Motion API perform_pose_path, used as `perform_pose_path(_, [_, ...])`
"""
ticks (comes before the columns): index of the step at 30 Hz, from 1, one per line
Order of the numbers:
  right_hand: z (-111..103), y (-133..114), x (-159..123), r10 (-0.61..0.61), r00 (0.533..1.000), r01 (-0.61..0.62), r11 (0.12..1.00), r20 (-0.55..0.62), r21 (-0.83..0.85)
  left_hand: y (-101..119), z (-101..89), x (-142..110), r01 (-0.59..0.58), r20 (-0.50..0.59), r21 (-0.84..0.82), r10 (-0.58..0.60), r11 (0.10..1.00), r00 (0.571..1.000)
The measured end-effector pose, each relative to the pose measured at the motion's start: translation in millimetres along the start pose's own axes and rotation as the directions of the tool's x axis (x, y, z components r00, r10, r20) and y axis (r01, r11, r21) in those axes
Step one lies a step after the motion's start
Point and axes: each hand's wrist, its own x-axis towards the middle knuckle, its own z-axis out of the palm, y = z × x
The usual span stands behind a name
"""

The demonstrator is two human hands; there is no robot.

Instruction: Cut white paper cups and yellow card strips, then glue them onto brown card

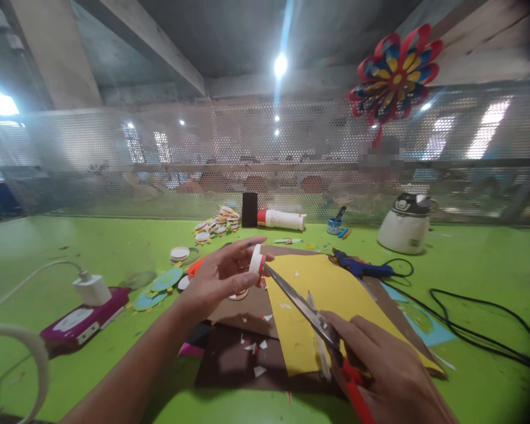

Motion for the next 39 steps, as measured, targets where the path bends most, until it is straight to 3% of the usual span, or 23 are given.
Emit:
perform_pose_path(8, [3.3,2.0,1.3,0.067,0.998,-0.067,0.994,0.009,0.082,3.8,-0.8,1.6,0.000,0.065,-0.125,0.008,0.992,0.998])
perform_pose_path(16, [10.6,2.1,-1.1,0.104,0.988,-0.127,0.970,0.117,0.208,3.0,-7.2,-0.5,-0.073,0.081,0.027,0.071,0.997,0.994])
perform_pose_path(24, [10.1,2.4,1.0,0.071,0.992,-0.094,0.969,0.104,0.228,9.2,-12.0,-3.0,0.031,0.124,-0.021,-0.029,0.999,0.992])
perform_pose_path(29, [6.8,6.5,4.3,0.023,0.988,-0.070,0.949,0.154,0.309,10.6,-17.8,-3.3,0.058,0.157,-0.093,-0.043,0.994,0.987])
perform_pose_path(35, [-5.3,-4.8,15.0,0.163,0.925,-0.303,0.859,0.343,0.412,5.9,-20.9,-3.2,0.094,0.089,-0.236,-0.074,0.967,0.993])
perform_pose_path(39, [-24.0,-19.2,25.4,0.237,0.859,-0.479,0.683,0.453,0.552,1.1,-23.5,-4.5,0.157,0.076,-0.277,-0.141,0.948,0.987])
